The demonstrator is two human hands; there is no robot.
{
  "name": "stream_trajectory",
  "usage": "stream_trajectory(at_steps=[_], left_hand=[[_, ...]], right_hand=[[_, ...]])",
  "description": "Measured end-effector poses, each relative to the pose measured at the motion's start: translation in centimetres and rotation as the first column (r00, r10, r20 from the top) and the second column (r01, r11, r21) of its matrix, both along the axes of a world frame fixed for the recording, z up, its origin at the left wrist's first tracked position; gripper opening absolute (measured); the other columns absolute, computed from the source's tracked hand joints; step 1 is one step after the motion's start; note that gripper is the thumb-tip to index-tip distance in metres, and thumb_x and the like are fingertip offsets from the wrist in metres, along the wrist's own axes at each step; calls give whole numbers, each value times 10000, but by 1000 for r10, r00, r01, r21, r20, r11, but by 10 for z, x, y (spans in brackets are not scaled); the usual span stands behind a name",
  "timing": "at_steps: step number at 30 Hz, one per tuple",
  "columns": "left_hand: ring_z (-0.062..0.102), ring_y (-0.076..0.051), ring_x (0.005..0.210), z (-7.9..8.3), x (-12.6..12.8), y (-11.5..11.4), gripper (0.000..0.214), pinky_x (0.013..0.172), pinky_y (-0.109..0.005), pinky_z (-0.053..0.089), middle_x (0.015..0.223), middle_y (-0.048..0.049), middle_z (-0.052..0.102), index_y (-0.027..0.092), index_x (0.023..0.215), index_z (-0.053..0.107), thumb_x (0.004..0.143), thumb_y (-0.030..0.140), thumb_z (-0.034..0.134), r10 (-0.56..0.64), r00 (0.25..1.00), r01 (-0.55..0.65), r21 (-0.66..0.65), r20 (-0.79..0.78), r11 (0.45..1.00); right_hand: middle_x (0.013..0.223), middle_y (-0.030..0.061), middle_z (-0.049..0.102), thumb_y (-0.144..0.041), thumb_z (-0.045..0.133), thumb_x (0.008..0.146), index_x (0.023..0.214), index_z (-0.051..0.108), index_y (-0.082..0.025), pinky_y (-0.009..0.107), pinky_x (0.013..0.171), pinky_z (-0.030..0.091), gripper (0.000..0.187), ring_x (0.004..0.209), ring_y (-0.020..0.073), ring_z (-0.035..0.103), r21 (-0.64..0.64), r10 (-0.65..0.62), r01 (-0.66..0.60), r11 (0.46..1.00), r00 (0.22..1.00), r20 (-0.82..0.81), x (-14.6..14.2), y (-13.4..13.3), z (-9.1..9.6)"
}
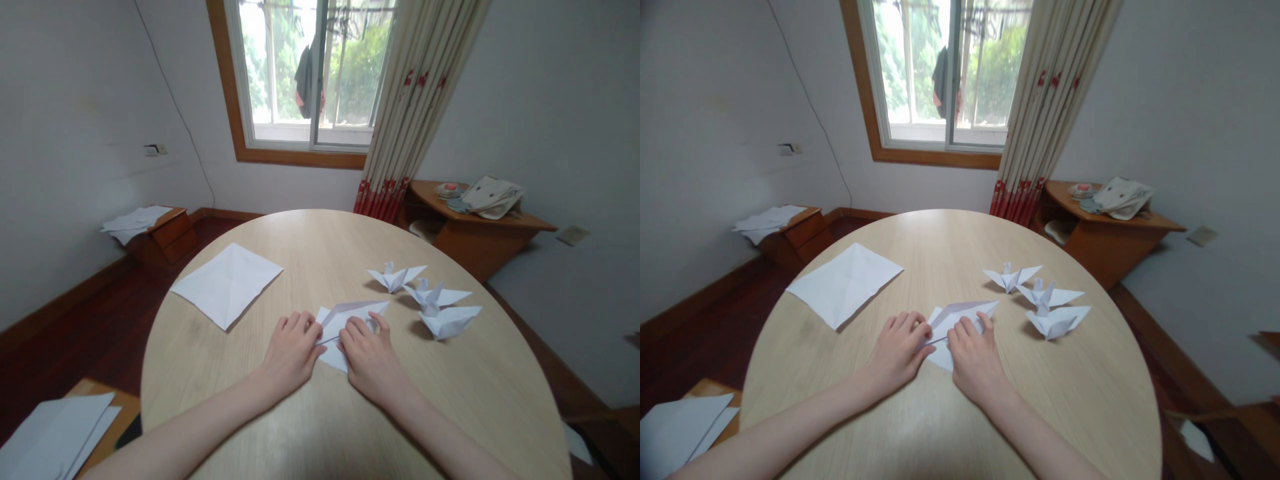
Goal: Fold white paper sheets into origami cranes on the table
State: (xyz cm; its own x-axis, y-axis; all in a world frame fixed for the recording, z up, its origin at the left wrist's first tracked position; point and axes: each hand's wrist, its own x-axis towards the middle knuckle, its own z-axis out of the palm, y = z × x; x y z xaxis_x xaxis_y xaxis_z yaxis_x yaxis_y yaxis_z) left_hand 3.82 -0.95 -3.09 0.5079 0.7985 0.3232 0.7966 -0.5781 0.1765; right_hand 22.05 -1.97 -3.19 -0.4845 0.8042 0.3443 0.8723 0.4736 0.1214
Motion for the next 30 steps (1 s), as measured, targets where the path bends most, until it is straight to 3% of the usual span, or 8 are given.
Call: stream_trajectory(at_steps=[8, 22, 26, 30], left_hand=[[494, -239, 956, -4, -4, 4, 118, 783, -376, 351, 1082, -53, 553, 218, 950, 584, 853, 160, 617, -56, 994, 59, -29, 90, 998], [485, -263, 1005, -2, -10, 7, 62, 834, -430, 358, 1119, -73, 525, 211, 882, 616, 846, 164, 635, -76, 991, 83, -55, 113, 995], [478, -268, 1034, -3, -13, 7, 101, 854, -440, 358, 1144, -73, 510, 222, 887, 629, 846, 130, 614, -79, 988, 89, -71, 133, 993], [448, -276, 1097, -4, -16, 8, 204, 901, -458, 346, 1227, -76, 488, 267, 972, 656, 848, 116, 595, -113, 984, 120, -38, 136, 992]], right_hand=[[840, 54, 656, -99, 566, 799, 796, 564, -180, 464, 999, 160, 80, 993, 250, 546, -17, -16, 16, 1000, 1000, 11, 3, -1, 5], [898, 61, 651, -78, 542, 782, 869, 568, -183, 448, 1028, 141, 139, 1069, 249, 509, 11, -11, 11, 1000, 1000, 5, 8, 0, 3], [989, 78, 655, -57, 542, 746, 965, 574, -175, 457, 1032, 143, 251, 1105, 257, 496, 21, -1, 1, 1000, 1000, 9, 10, 2, 2], [1109, 101, 634, -81, 524, 793, 1011, 570, -180, 452, 1026, 162, 244, 1109, 261, 491, 61, -4, 3, 998, 1000, 17, 11, 4, 0]])
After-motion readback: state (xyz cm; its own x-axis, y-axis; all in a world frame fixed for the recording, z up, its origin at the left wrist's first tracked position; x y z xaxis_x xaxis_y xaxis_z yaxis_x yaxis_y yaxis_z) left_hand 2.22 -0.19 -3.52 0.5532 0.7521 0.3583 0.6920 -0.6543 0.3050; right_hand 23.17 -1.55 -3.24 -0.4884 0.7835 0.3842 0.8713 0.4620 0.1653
